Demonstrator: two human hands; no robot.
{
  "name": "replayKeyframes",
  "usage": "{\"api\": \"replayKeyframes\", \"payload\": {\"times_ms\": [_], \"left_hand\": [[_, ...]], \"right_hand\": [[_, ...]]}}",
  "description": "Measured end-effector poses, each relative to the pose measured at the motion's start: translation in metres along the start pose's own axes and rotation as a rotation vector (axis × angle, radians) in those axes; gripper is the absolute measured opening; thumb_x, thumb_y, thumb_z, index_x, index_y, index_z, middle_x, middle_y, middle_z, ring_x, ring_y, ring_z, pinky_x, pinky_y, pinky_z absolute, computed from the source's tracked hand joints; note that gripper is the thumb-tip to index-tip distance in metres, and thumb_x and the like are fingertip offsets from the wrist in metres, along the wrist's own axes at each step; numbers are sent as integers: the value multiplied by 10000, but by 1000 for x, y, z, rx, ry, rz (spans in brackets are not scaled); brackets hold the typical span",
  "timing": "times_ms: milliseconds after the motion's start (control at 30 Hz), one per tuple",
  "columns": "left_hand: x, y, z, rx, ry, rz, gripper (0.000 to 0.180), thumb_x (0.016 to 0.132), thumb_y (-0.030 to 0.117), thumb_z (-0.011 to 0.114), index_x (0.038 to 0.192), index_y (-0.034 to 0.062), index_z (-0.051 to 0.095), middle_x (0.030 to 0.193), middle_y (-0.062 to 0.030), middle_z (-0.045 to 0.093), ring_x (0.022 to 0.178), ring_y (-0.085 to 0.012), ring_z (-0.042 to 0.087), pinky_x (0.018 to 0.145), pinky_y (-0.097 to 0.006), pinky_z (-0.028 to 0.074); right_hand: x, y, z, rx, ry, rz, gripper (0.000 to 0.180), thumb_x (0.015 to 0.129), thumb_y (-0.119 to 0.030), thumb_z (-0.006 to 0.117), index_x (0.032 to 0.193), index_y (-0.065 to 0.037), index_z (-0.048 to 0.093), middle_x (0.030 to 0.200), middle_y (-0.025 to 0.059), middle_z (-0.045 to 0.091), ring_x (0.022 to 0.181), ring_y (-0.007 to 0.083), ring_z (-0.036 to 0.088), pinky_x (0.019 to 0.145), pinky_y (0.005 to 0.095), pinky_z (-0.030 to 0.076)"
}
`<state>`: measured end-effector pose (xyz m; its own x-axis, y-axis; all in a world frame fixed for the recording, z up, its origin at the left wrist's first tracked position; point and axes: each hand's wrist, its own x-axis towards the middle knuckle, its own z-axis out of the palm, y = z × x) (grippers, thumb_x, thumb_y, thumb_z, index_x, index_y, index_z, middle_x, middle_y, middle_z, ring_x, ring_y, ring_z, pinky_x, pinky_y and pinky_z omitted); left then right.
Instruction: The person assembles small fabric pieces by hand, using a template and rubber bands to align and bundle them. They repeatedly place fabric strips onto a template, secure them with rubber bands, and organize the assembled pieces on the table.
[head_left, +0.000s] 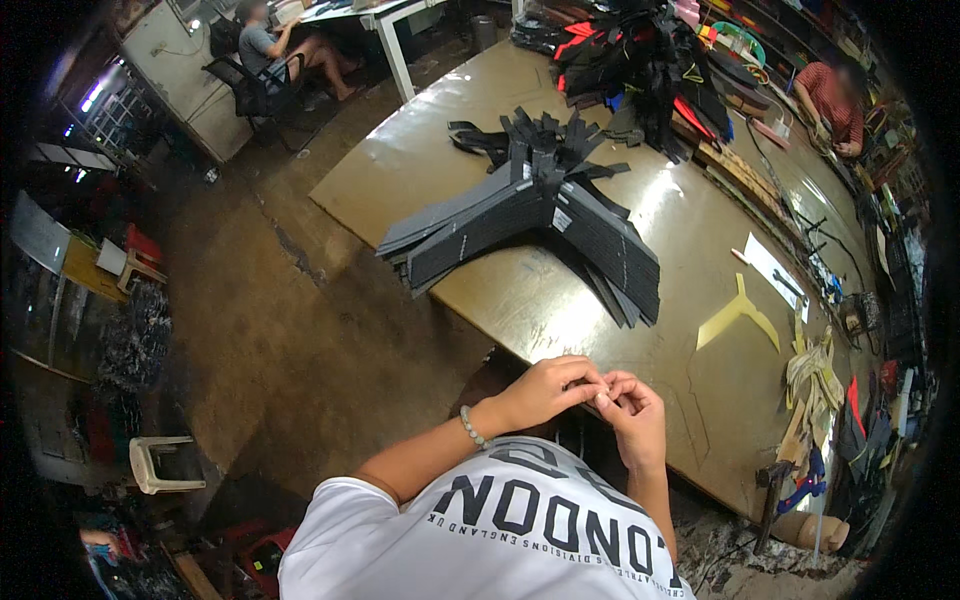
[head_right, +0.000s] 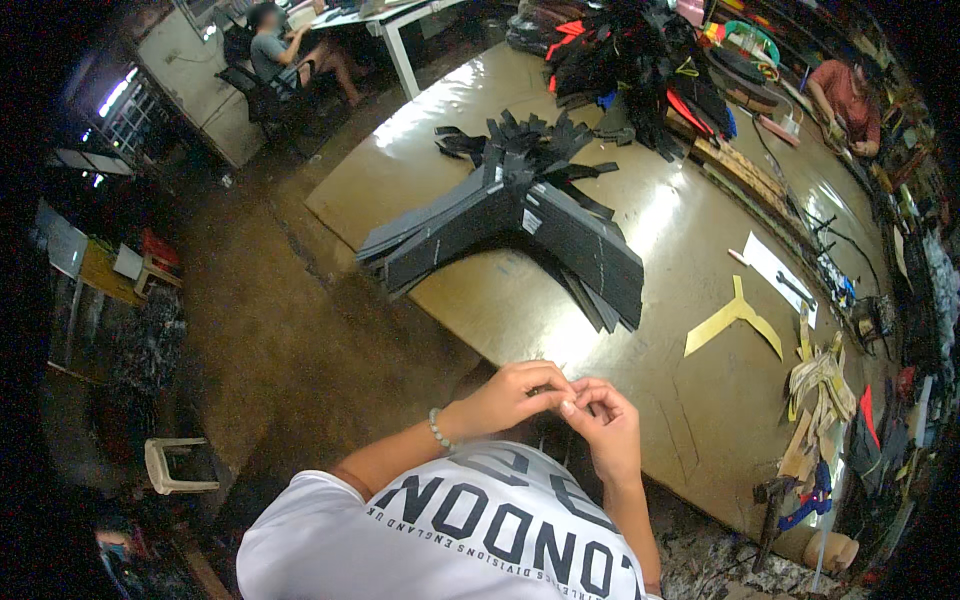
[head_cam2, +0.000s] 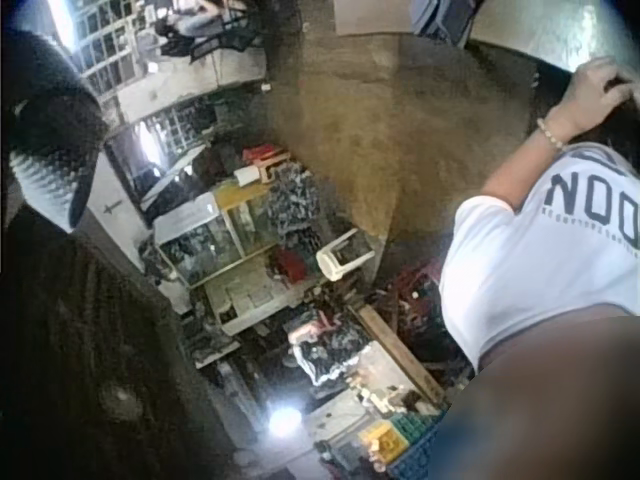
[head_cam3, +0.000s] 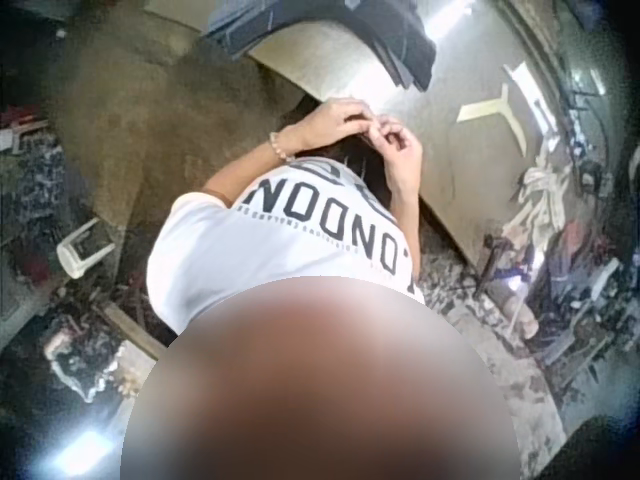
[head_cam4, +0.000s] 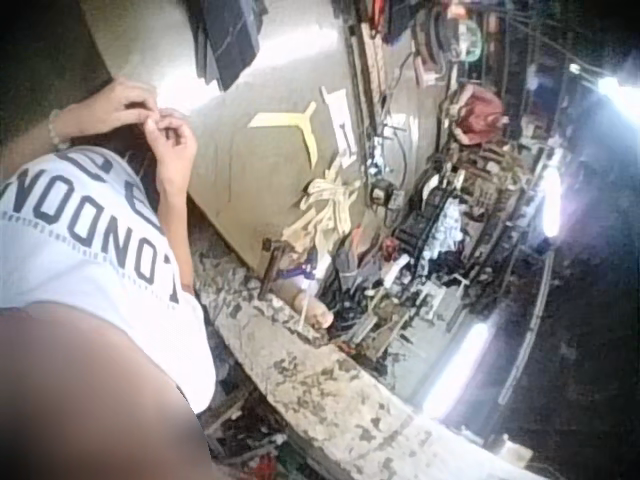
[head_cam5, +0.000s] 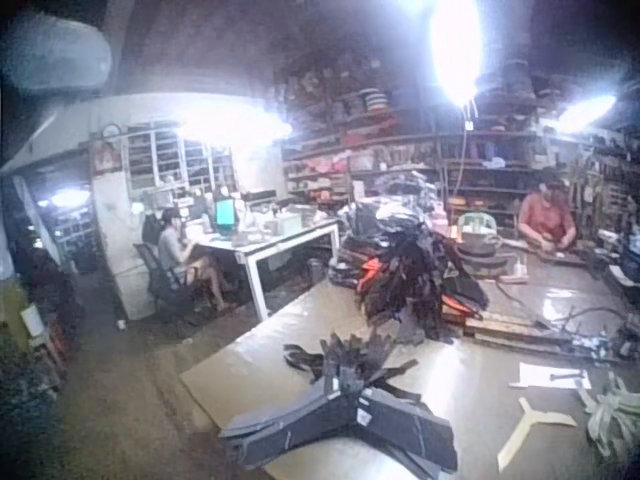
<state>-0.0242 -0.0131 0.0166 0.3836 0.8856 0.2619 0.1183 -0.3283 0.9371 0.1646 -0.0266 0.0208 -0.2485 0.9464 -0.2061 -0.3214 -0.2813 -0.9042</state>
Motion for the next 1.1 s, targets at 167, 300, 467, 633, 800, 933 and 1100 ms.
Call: {"api": "replayKeyframes", "payload": {"times_ms": [167, 300, 467, 633, 800, 933, 1100], "left_hand": [[-5, 0, -3, -21, -17, -8, 138, 902, 124, 657, 965, 1, 662, 916, -106, 652, 840, -235, 626, 762, -323, 493], [-8, 0, -3, -20, 9, 1, 134, 892, 126, 675, 929, -1, 656, 885, -96, 647, 804, -201, 612, 735, -306, 481], [-17, 7, -4, -70, 8, -73, 131, 877, 125, 692, 888, 1, 652, 844, -84, 643, 773, -177, 598, 713, -301, 471], [-44, 6, -6, -26, 27, -109, 110, 853, 86, 701, 848, -11, 648, 809, -75, 626, 726, -164, 579, 675, -293, 466], [-91, -12, -4, -108, 88, -296, 142, 777, 79, 781, 795, 19, 653, 778, -23, 604, 646, -84, 535, 585, -234, 440], [-121, -31, 3, -286, 120, -424, 251, 754, 74, 814, 738, 58, 564, 761, 14, 567, 648, -45, 498, 589, -210, 426], [-129, -56, -7, -572, 124, -481, 253, 979, 256, 606, 837, 68, 515, 793, -1, 516, 699, -97, 516, 639, -240, 436]], "right_hand": [[-2, 3, 4, 23, -4, 1, 146, 802, 24, 755, 850, -4, 620, 1121, 110, 584, 1043, 169, 569, 938, 301, 466], [-3, 4, 5, -21, -19, -22, 134, 800, 15, 758, 818, -7, 627, 1173, 127, 574, 1055, 175, 569, 936, 313, 476], [-8, -2, 13, -53, -64, -40, 134, 800, -6, 765, 783, -12, 632, 1271, 167, 551, 1092, 189, 566, 942, 329, 488], [-23, -4, 27, -209, -114, -13, 140, 806, -45, 773, 782, -6, 641, 1335, 169, 542, 1133, 212, 568, 942, 323, 495], [-37, 17, 39, -170, -264, 147, 173, 827, -78, 755, 744, -4, 622, 1336, 190, 579, 1057, 150, 588, 860, 270, 459], [-48, 40, 37, -10, -305, 374, 166, 877, -86, 715, 753, -17, 627, 1427, 212, 499, 1106, 144, 577, 866, 273, 458], [-40, 67, 1, 448, -367, 515, 117, 920, -118, 671, 925, -2, 665, 1460, 223, 450, 1280, 220, 507, 990, 330, 465]]}}
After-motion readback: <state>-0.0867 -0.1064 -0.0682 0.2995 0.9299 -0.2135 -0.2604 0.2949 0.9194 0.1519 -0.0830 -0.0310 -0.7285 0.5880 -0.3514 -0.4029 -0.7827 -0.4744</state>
